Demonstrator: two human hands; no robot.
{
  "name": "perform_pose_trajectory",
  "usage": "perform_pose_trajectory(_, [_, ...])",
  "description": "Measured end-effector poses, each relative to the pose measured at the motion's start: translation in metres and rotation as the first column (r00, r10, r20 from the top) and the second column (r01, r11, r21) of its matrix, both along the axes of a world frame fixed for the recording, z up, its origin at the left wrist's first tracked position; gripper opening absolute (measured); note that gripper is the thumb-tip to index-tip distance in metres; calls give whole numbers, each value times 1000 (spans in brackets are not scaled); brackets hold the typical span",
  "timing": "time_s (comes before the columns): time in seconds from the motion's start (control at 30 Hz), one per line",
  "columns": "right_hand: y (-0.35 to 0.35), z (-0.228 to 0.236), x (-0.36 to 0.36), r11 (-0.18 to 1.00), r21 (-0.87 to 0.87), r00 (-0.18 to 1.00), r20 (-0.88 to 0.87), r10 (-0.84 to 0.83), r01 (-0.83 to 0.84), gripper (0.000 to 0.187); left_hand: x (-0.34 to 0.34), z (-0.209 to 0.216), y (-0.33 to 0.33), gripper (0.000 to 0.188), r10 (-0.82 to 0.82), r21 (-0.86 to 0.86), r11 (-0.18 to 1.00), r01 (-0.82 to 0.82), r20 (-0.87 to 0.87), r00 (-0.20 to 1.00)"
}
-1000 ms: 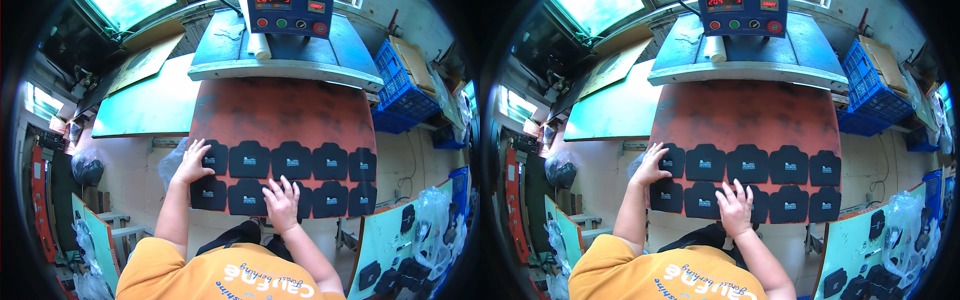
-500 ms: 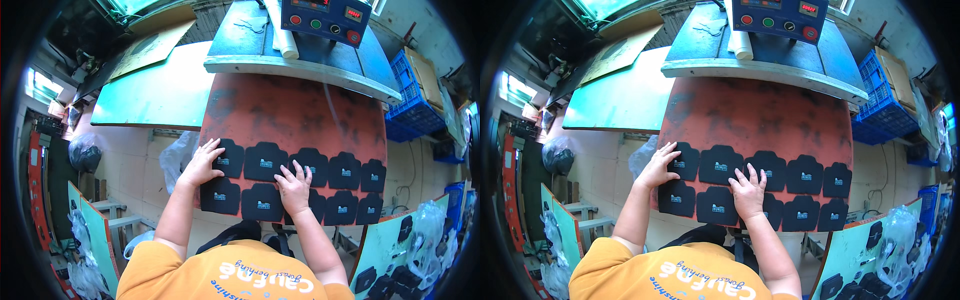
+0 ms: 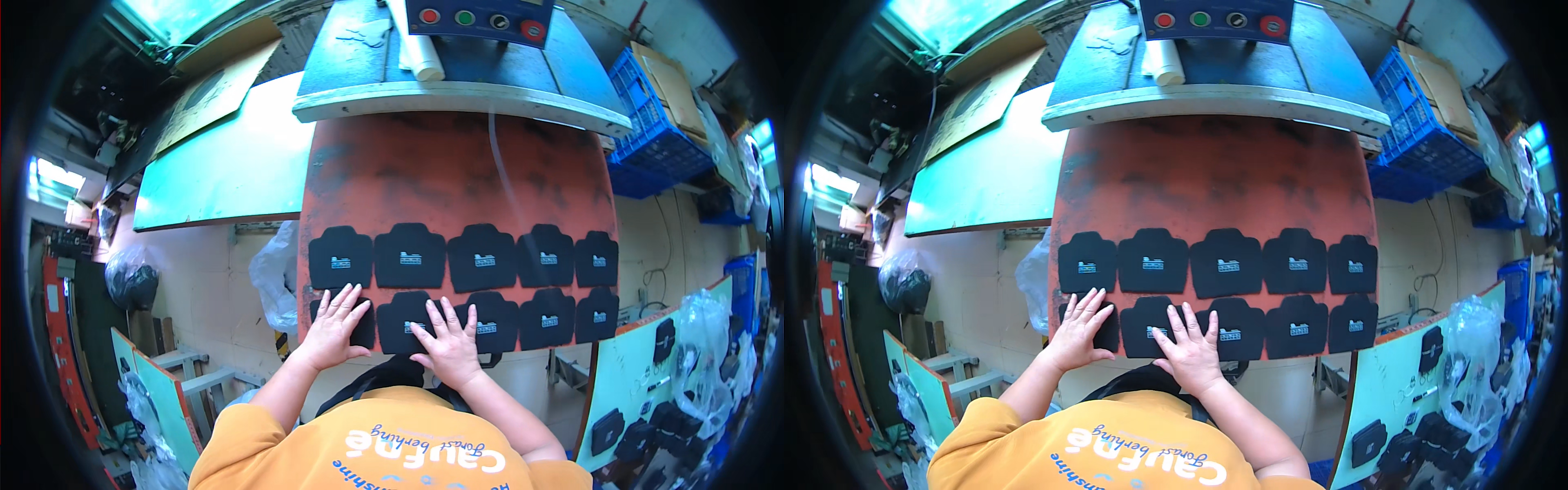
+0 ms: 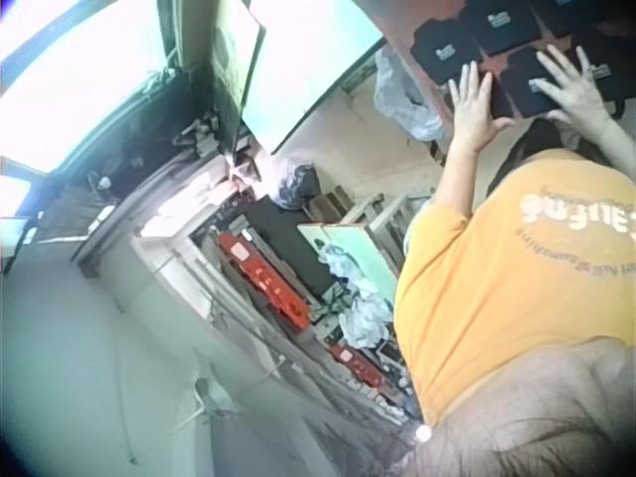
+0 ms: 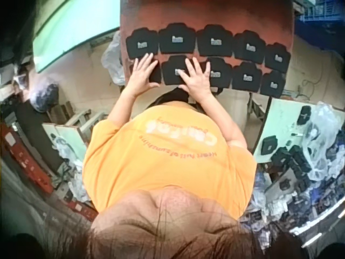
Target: Placing shoe components onto a heat press, aligning small labels, and operating the machine.
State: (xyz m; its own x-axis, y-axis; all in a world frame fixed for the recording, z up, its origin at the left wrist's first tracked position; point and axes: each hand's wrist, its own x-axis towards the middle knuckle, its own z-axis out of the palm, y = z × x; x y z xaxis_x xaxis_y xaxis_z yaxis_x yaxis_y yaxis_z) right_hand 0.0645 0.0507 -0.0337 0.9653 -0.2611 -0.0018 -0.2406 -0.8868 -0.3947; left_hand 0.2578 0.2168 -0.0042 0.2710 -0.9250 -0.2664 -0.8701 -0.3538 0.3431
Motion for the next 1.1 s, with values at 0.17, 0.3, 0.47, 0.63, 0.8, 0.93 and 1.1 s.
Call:
perform_pose_trajectory(0.17, [3,-3,4,1000,7,999,50,-20,20,51,-1,0,3,91,8,-42,999,-7,5,1000])
perform_pose_trajectory(0.3, [3,-5,1,999,28,997,65,-35,33,52,-4,1,-2,85,-6,-58,998,5,-7,1000])
perform_pose_trajectory(0.47, [1,2,-19,991,61,987,107,-123,117,57,-5,2,-8,86,-53,-98,993,59,58,997])
perform_pose_trajectory(0.63, [-9,15,-81,914,140,851,335,-405,380,39,-16,24,-31,38,-14,-403,915,37,60,998])
perform_pose_trajectory(0.8, [-40,11,-207,537,33,488,373,-789,843,24,-93,41,-145,14,-270,-672,731,120,-124,955])
perform_pose_trajectory(0.93, [-64,-2,-338,96,261,-23,416,-909,961,11,-212,44,-231,15,-630,-669,636,385,-161,760])
perform_pose_trajectory(1.1, [-79,-43,-474,-91,764,-480,304,-823,639,9,-400,15,-316,18,-877,-602,464,649,-212,431])
